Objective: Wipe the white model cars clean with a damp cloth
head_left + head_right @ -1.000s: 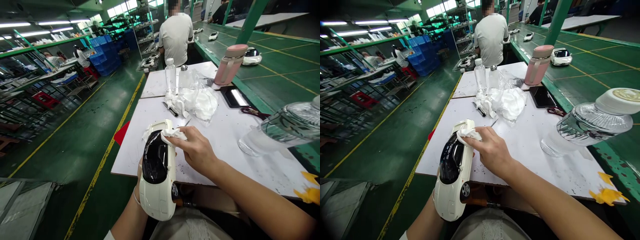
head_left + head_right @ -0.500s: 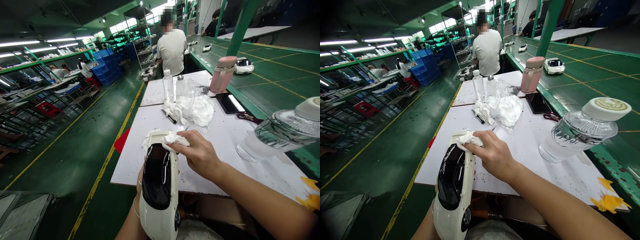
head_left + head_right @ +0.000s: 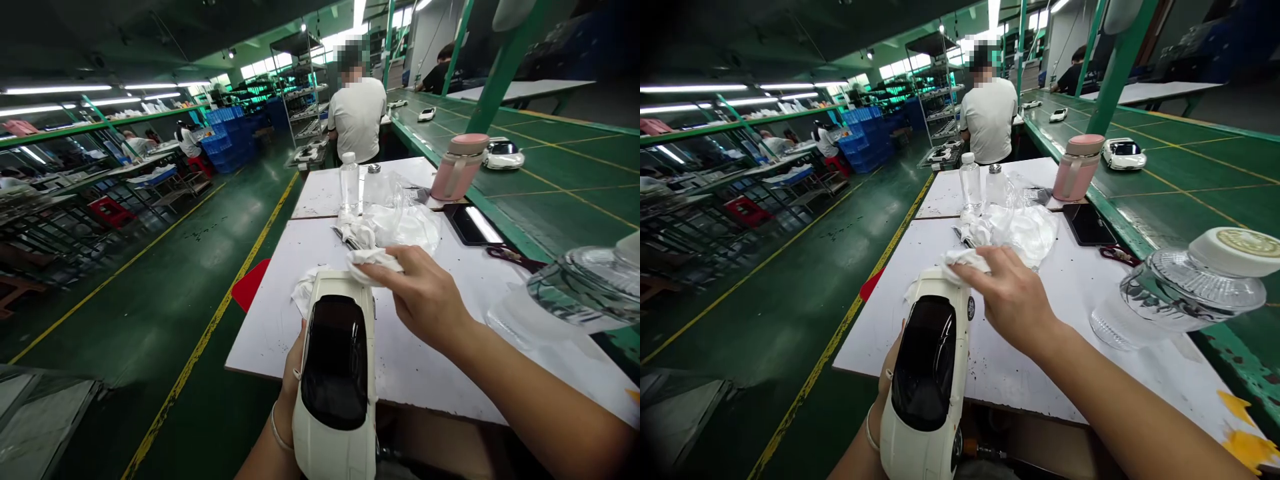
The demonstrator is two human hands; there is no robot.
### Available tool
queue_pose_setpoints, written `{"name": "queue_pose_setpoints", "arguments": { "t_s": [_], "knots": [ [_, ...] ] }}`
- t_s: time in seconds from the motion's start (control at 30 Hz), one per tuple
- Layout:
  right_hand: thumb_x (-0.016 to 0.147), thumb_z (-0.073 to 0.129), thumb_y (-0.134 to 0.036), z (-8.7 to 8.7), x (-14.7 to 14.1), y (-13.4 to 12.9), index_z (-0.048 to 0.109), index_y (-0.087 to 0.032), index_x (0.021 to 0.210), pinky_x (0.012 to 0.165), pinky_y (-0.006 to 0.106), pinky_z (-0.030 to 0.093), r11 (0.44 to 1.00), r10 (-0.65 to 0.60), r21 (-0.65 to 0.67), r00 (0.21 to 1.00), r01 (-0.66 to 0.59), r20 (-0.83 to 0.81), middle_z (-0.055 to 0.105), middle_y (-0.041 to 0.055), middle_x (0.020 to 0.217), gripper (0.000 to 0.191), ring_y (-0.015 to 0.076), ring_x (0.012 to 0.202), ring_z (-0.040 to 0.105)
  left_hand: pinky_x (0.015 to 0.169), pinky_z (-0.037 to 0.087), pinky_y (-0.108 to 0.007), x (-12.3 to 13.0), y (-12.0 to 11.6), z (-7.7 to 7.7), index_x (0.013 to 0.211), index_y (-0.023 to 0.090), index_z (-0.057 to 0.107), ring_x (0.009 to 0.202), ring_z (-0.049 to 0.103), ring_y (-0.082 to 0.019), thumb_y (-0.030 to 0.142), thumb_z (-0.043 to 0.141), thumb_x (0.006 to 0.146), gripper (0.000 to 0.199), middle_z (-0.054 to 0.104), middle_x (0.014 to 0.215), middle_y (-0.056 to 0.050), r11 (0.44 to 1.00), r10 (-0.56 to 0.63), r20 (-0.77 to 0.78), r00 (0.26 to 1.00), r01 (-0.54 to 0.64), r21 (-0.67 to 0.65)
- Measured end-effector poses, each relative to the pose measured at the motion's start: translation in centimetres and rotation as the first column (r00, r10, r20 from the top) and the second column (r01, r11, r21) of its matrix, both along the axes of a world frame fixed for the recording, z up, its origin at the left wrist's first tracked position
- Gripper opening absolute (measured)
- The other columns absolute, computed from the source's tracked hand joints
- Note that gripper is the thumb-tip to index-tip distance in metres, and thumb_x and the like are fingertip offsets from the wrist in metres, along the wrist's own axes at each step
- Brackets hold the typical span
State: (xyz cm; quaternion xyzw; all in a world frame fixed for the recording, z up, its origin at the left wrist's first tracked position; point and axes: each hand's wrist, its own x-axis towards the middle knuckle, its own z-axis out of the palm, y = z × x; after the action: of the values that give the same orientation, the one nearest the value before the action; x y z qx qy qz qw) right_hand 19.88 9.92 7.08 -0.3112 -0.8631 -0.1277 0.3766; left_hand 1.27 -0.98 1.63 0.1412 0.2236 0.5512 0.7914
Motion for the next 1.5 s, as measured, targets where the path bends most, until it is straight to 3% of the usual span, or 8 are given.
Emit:
{"name": "queue_pose_setpoints", "arguments": {
  "t_s": [0.17,0.27,0.5,0.8,0.9,1.07,1.33,1.5],
  "knots": [
    [0.098,0.046,-0.012,2.3,-2.5,-1.0,0.070,-0.023,0.120,0.076,0.039,0.045,0.959,0.281,-0.112,0.922,-0.259,0.268,0.063,0.0116,0.113,0.035,0.0257,0.094,0.054,0.113,0.041,-0.038,0.2,0.1,-0.9,0.120,0.018,0.072,0.121,0.062,-0.024,0.045,0.049,0.101,0.040,0.072,0.123,-0.007,0.981,0.182,-0.034,0.983,-0.179,0.081],
    [0.099,0.046,-0.015,2.5,-3.1,-0.9,0.066,-0.026,0.128,0.079,0.041,0.043,0.969,0.240,-0.132,0.923,-0.209,0.300,0.063,0.0109,0.109,0.037,0.0266,0.093,0.052,0.119,0.033,-0.040,0.1,-0.1,-1.4,0.124,0.015,0.070,0.131,0.056,-0.026,0.047,0.052,0.100,0.044,0.069,0.129,-0.009,0.979,0.203,-0.099,0.974,-0.199,0.046],
    [0.092,0.044,-0.003,0.9,-0.2,-1.5,0.066,-0.023,0.130,0.074,0.038,0.042,0.996,0.061,-0.076,0.957,-0.041,0.285,0.063,0.0139,0.110,0.047,0.0258,0.091,0.051,0.119,0.033,-0.045,0.0,0.3,-1.4,0.123,0.015,0.072,0.133,0.054,-0.031,0.056,0.055,0.096,0.052,0.068,0.132,-0.011,1.000,0.007,0.088,0.996,-0.008,0.021],
    [0.092,0.049,-0.007,1.5,-2.8,-3.2,0.069,-0.017,0.123,0.071,0.039,0.047,0.986,0.091,-0.160,0.960,-0.049,0.266,0.063,0.0137,0.103,0.038,0.0272,0.087,0.052,0.114,0.038,-0.040,0.6,-0.3,-0.6,0.122,0.012,0.071,0.120,0.062,-0.028,0.052,0.053,0.098,0.051,0.075,0.113,-0.012,0.970,0.242,-0.319,0.916,-0.239,0.049],
    [0.093,0.048,-0.006,1.4,-3.1,-2.9,0.067,-0.018,0.126,0.070,0.039,0.048,0.986,0.097,-0.158,0.957,-0.054,0.274,0.063,0.0131,0.102,0.040,0.0267,0.085,0.053,0.112,0.039,-0.042,0.7,-0.4,-0.7,0.122,0.012,0.071,0.121,0.062,-0.030,0.054,0.052,0.098,0.052,0.074,0.114,-0.013,0.971,0.238,-0.274,0.932,-0.236,0.039],
    [0.090,0.047,-0.001,0.5,-0.8,-2.6,0.066,-0.016,0.128,0.069,0.038,0.051,0.998,0.034,-0.068,0.963,-0.016,0.267,0.062,0.0146,0.104,0.046,0.0267,0.087,0.052,0.112,0.040,-0.044,0.8,-0.1,-1.5,0.129,0.012,0.066,0.120,0.063,-0.030,0.055,0.050,0.098,0.055,0.073,0.119,-0.014,0.985,0.164,-0.084,0.983,-0.168,-0.044],
    [0.078,0.044,0.011,-2.0,4.9,-2.3,0.066,-0.026,0.131,0.068,0.037,0.055,0.993,-0.091,-0.052,0.970,0.106,0.224,0.060,0.0130,0.116,0.068,0.0296,0.101,0.057,0.105,0.045,-0.051,0.6,-0.8,-1.6,0.134,0.011,0.063,0.110,0.067,-0.035,0.063,0.050,0.095,0.066,0.072,0.118,-0.019,0.991,0.086,-0.090,0.992,-0.094,-0.091],
    [0.093,0.054,-0.012,-3.4,8.1,-1.6,0.068,-0.024,0.125,0.081,0.051,0.057,0.981,-0.119,-0.134,0.978,0.143,0.171,0.063,0.0143,0.120,0.037,0.0349,0.109,0.059,0.099,0.048,-0.056,0.2,-1.0,-1.9,0.135,0.013,0.062,0.105,0.069,-0.037,0.067,0.049,0.093,0.069,0.073,0.113,-0.019,0.995,0.023,-0.045,0.999,-0.027,-0.099]
  ]
}}
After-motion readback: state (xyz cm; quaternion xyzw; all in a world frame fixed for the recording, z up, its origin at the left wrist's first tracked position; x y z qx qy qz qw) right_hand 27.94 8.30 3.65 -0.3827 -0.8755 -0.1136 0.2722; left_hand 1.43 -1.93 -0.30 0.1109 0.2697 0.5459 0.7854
